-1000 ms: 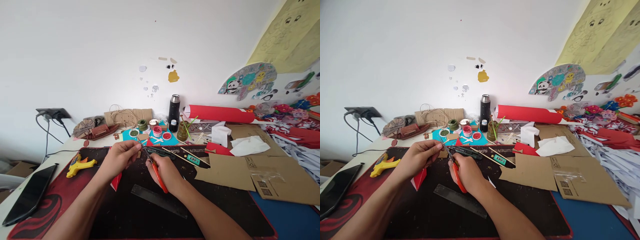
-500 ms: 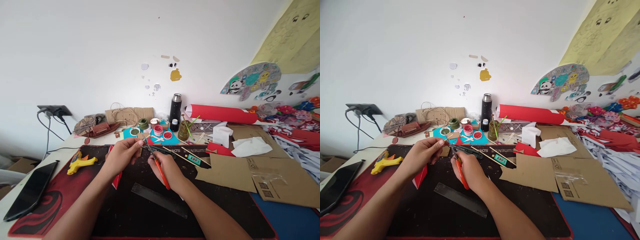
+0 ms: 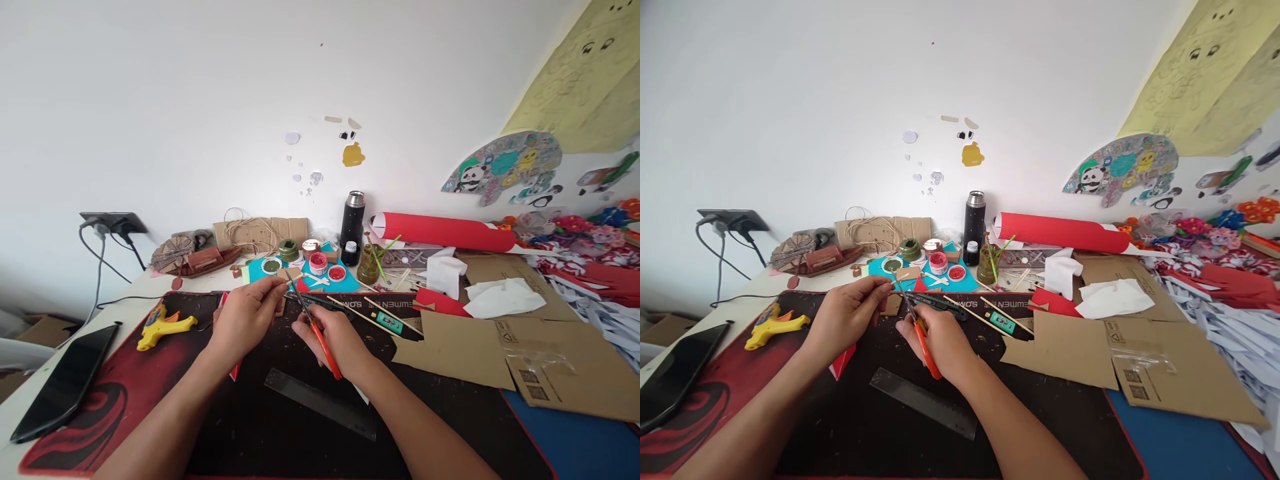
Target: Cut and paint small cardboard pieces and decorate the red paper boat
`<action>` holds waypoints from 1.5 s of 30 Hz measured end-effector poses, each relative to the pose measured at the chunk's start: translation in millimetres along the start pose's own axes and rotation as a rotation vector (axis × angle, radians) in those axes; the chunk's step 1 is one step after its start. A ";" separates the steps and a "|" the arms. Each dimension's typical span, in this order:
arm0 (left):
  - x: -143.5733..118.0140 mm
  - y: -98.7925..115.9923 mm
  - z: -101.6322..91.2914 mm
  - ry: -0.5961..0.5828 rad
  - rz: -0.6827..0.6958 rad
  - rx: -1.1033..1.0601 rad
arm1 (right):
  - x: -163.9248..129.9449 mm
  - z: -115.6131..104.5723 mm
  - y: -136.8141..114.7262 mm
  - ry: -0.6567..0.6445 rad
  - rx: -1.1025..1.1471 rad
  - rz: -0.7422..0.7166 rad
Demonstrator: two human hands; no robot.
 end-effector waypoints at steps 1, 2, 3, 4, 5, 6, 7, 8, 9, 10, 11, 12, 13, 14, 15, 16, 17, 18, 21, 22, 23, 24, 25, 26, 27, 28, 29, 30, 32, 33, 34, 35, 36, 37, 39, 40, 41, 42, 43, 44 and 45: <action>0.1 0.0 -1.0 0.000 0.005 0.028 | -0.3 1.1 0.6 -0.009 0.016 0.009; 0.2 -0.5 -1.8 0.006 0.018 0.056 | -0.5 2.4 1.2 -0.016 0.034 0.020; 0.0 -1.6 -2.1 0.018 0.038 0.088 | -0.7 3.7 2.0 -0.025 0.053 0.033; -0.2 -3.0 -2.1 0.036 0.066 0.127 | -0.8 5.0 2.6 -0.035 0.074 0.046; -0.7 -4.8 -1.6 0.058 0.102 0.172 | -0.9 6.1 3.1 -0.047 0.094 0.057; -1.3 -6.7 -0.8 0.081 0.141 0.222 | -1.1 7.0 3.2 -0.058 0.113 0.064; -1.9 -8.5 0.3 0.101 0.181 0.270 | -1.1 7.5 3.2 -0.066 0.129 0.069; -2.4 -10.3 1.6 0.113 0.217 0.313 | -1.2 7.7 3.0 -0.072 0.142 0.071; -2.8 -11.7 2.7 0.118 0.250 0.348 | -1.3 7.8 2.7 -0.076 0.150 0.070; -3.0 -12.9 3.7 0.116 0.277 0.375 | -1.4 7.7 2.5 -0.079 0.156 0.070; -2.9 -13.7 4.5 0.111 0.299 0.399 | -1.6 7.8 2.5 -0.085 0.163 0.072; -2.6 -14.3 5.0 0.104 0.318 0.422 | -1.8 8.1 2.6 -0.094 0.172 0.076; -2.2 -14.6 5.3 0.093 0.339 0.445 | -2.0 8.5 2.8 -0.105 0.186 0.082; -1.8 -14.7 5.7 0.080 0.365 0.466 | -2.3 8.9 3.0 -0.116 0.203 0.087; -1.4 -14.7 6.1 0.064 0.394 0.481 | -2.6 9.1 3.0 -0.127 0.222 0.091; -1.2 -14.6 6.4 0.050 0.425 0.489 | -2.8 9.3 2.9 -0.138 0.240 0.094; -1.1 -14.7 6.6 0.039 0.456 0.490 | -3.1 9.3 2.5 -0.149 0.257 0.094; -1.2 -14.8 6.6 0.033 0.482 0.484 | -3.4 8.9 1.8 -0.158 0.271 0.092; -2.0 -15.3 5.9 0.034 0.529 0.443 | -3.8 6.9 -0.7 -0.169 0.285 0.089; -2.4 -15.4 5.7 0.034 0.534 0.427 | -3.9 6.2 -1.2 -0.165 0.282 0.096; -2.7 -15.4 5.7 0.030 0.533 0.411 | -4.0 5.6 -1.7 -0.157 0.274 0.106; -2.9 -15.3 5.8 0.025 0.525 0.397 | -4.2 5.2 -2.0 -0.145 0.260 0.116; -3.0 -15.0 5.9 0.024 0.507 0.380 | -4.4 5.1 -2.2 -0.133 0.242 0.125; -3.0 -14.7 5.9 0.026 0.479 0.358 | -4.7 5.3 -2.4 -0.121 0.221 0.131; -2.9 -14.2 5.9 0.030 0.440 0.326 | -5.0 5.8 -2.6 -0.110 0.199 0.133; -2.8 -13.7 5.9 0.035 0.393 0.287 | -5.3 6.5 -2.8 -0.102 0.177 0.133; -2.6 -13.1 5.8 0.038 0.341 0.242 | -5.6 7.5 -2.8 -0.095 0.156 0.131; -2.5 -12.4 5.7 0.040 0.288 0.195 | -5.7 8.5 -2.6 -0.087 0.135 0.131; -2.4 -10.8 5.8 0.026 0.186 0.106 | -5.5 10.3 -1.7 -0.066 0.087 0.128; -2.2 -9.9 5.8 0.014 0.142 0.065 | -5.1 10.8 -1.1 -0.052 0.059 0.120; -2.0 -9.0 5.7 0.001 0.102 0.025 | -4.6 11.1 -0.5 -0.031 0.031 0.106; -1.7 -8.3 5.7 -0.014 0.068 -0.015 | -4.0 11.1 -0.1 -0.007 0.003 0.088; -1.3 -7.6 5.6 -0.027 0.038 -0.059 | -3.4 11.0 0.2 0.018 -0.023 0.068; -0.7 -7.2 5.6 -0.040 0.010 -0.109 | -2.9 10.8 0.4 0.041 -0.046 0.047; 0.6 -7.6 6.1 -0.069 -0.059 -0.235 | -2.3 10.7 0.4 0.074 -0.080 0.015; 1.4 -8.2 6.9 -0.089 -0.102 -0.316 | -2.2 10.8 0.3 0.081 -0.093 0.006; 2.2 -9.0 8.0 -0.112 -0.147 -0.405 | -2.3 10.9 0.1 0.085 -0.104 0.000; 2.9 -9.9 9.3 -0.133 -0.192 -0.495 | -2.5 10.9 -0.3 0.089 -0.113 -0.003; 3.6 -10.6 10.6 -0.151 -0.232 -0.581 | -2.8 10.7 -0.8 0.093 -0.121 -0.004; 4.3 -11.3 11.7 -0.163 -0.264 -0.661 | -3.1 10.4 -1.5 0.096 -0.128 -0.004; 5.0 -11.9 12.6 -0.173 -0.288 -0.733 | -3.4 10.0 -2.3 0.099 -0.134 -0.003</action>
Point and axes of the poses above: each hand's wrist, its own x-axis towards the middle knuckle, its own z-axis out of the palm, y = z × x, the point moved 3 cm from there along x, towards the middle knuckle, and after that the axes turned 10 degrees about -x, right-handed, at the moved point
